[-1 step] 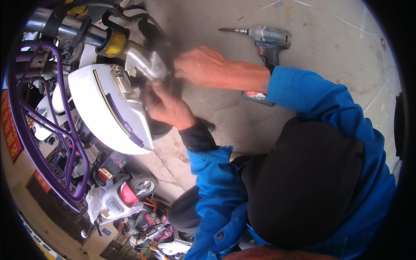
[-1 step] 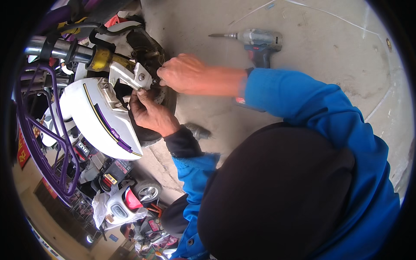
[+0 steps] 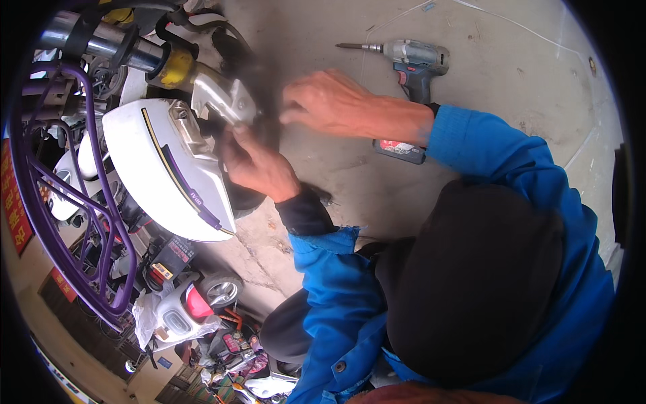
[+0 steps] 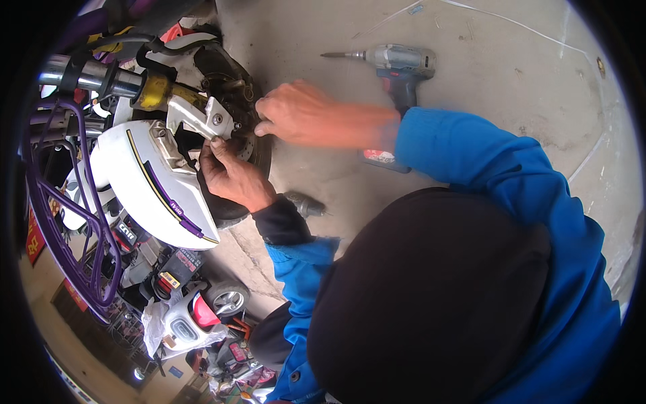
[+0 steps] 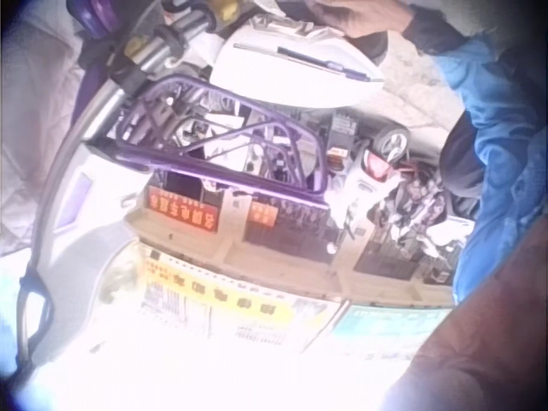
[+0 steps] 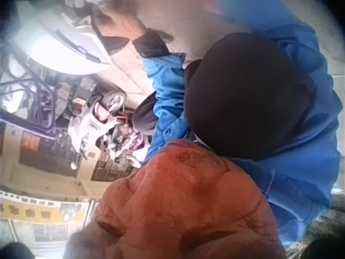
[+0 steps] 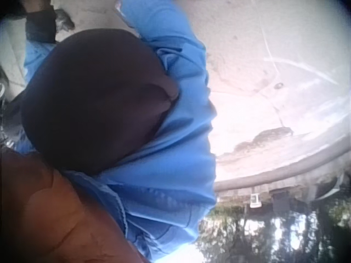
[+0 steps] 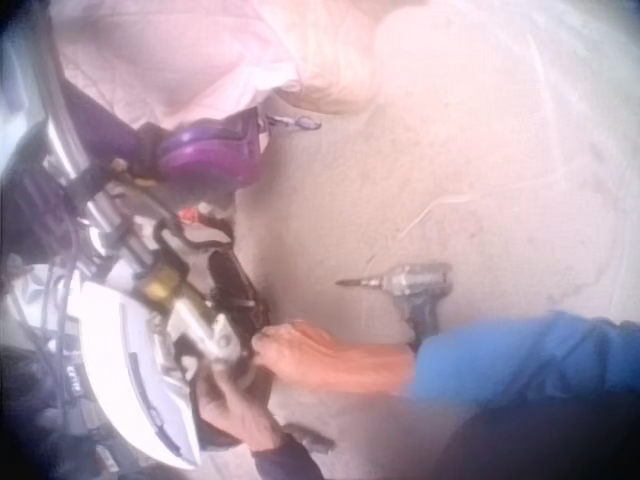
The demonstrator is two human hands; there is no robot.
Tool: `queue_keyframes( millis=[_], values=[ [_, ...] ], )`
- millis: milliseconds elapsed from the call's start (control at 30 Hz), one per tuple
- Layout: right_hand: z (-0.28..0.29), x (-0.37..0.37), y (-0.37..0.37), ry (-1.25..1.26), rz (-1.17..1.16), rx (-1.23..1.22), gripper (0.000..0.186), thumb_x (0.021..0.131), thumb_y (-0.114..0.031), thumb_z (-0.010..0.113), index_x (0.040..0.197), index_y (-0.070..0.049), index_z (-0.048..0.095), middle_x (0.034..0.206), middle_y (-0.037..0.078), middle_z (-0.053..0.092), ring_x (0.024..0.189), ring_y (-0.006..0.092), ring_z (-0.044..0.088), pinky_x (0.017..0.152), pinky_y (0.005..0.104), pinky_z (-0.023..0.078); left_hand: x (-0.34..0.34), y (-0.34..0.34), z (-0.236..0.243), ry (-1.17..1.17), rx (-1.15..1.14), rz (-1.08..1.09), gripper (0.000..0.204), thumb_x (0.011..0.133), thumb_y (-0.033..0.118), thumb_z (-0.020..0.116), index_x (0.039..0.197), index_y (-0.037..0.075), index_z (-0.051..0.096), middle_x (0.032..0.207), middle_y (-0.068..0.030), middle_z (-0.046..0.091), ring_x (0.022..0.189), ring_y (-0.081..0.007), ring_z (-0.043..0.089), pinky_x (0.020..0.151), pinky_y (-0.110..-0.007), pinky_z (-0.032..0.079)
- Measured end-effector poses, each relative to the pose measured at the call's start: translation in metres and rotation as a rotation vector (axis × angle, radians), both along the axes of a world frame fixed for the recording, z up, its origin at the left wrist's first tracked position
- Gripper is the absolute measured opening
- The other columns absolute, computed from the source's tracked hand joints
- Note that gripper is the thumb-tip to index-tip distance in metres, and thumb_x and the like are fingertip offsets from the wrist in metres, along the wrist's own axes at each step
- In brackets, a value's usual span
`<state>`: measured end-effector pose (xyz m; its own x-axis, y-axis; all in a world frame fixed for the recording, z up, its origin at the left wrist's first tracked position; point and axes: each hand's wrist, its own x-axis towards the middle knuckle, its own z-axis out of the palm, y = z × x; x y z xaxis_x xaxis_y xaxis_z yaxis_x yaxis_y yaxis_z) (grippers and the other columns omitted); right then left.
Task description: The person uses a cordless impact wrench to remove bolts from the front wheel assembly of a white motorcycle. They then use a wrench to loosen additional fasteners and remove a metal bracket from the fork area.
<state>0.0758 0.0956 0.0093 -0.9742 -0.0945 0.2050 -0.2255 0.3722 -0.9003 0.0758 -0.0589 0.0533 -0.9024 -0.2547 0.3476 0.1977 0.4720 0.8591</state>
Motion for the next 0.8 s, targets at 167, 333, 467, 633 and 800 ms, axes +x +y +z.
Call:
queue_keyframes(
  millis=[167, 333, 467, 633, 800],
  values=[
    [-0.051, 0.119, 0.089, -0.335, -0.393, -0.038, 0.044, 0.094, -0.037, 0.074, 0.109, 0.003, 0.067, 0.085, 0.013, 0.072, 0.075, 0.0197, 0.067, 0.068, 0.0363, 0.053, -0.004, -0.013, 0.001, 0.056, -0.209, 0.028, 0.046, 0.103, 0.033, 0.066, 0.113, -0.011, 0.067, 0.093, -0.0165, 0.072, 0.078, -0.0204, 0.069, 0.073, -0.032, 0.057],
    [-0.073, 0.161, 0.109, -0.825, -0.483, -0.077, 0.054, 0.092, -0.036, 0.077, 0.118, 0.01, 0.064, 0.115, 0.025, 0.07, 0.102, 0.032, 0.069, 0.089, 0.0413, 0.054, -0.001, -0.009, -0.001, -0.015, -0.094, 0.023, 0.042, 0.103, 0.031, 0.063, 0.111, -0.01, 0.068, 0.095, -0.0145, 0.072, 0.083, -0.021, 0.065, 0.078, -0.033, 0.054],
    [-0.11, 0.135, 0.095, -0.868, -0.513, -0.922, 0.047, 0.093, -0.038, 0.077, 0.119, 0.0, 0.065, 0.103, 0.009, 0.068, 0.095, 0.0204, 0.065, 0.085, 0.0404, 0.054, -0.011, -0.016, -0.012, 0.031, -0.052, -0.052, 0.036, 0.103, 0.026, 0.067, 0.112, -0.009, 0.068, 0.095, -0.0137, 0.072, 0.078, -0.0192, 0.068, 0.074, -0.032, 0.056],
    [-0.093, 0.111, 0.073, -0.851, -0.607, -1.143, 0.043, 0.095, -0.044, 0.075, 0.107, -0.005, 0.065, 0.086, 0.003, 0.063, 0.074, 0.0148, 0.062, 0.065, 0.0305, 0.052, 0.0, -0.018, -0.006, 0.047, -0.112, 0.008, 0.036, 0.104, 0.024, 0.066, 0.114, -0.01, 0.068, 0.096, -0.013, 0.072, 0.08, -0.0177, 0.067, 0.076, -0.03, 0.054],
    [-0.065, 0.127, 0.069, -0.866, -0.559, -1.171, 0.04, 0.096, -0.045, 0.072, 0.099, -0.005, 0.065, 0.076, 0.003, 0.061, 0.061, 0.0135, 0.059, 0.056, 0.0306, 0.049, 0.003, -0.014, -0.003, 0.053, -0.115, 0.012, 0.035, 0.104, 0.023, 0.065, 0.116, -0.009, 0.068, 0.095, -0.0119, 0.072, 0.083, -0.0162, 0.065, 0.077, -0.03, 0.053]
  ],
)
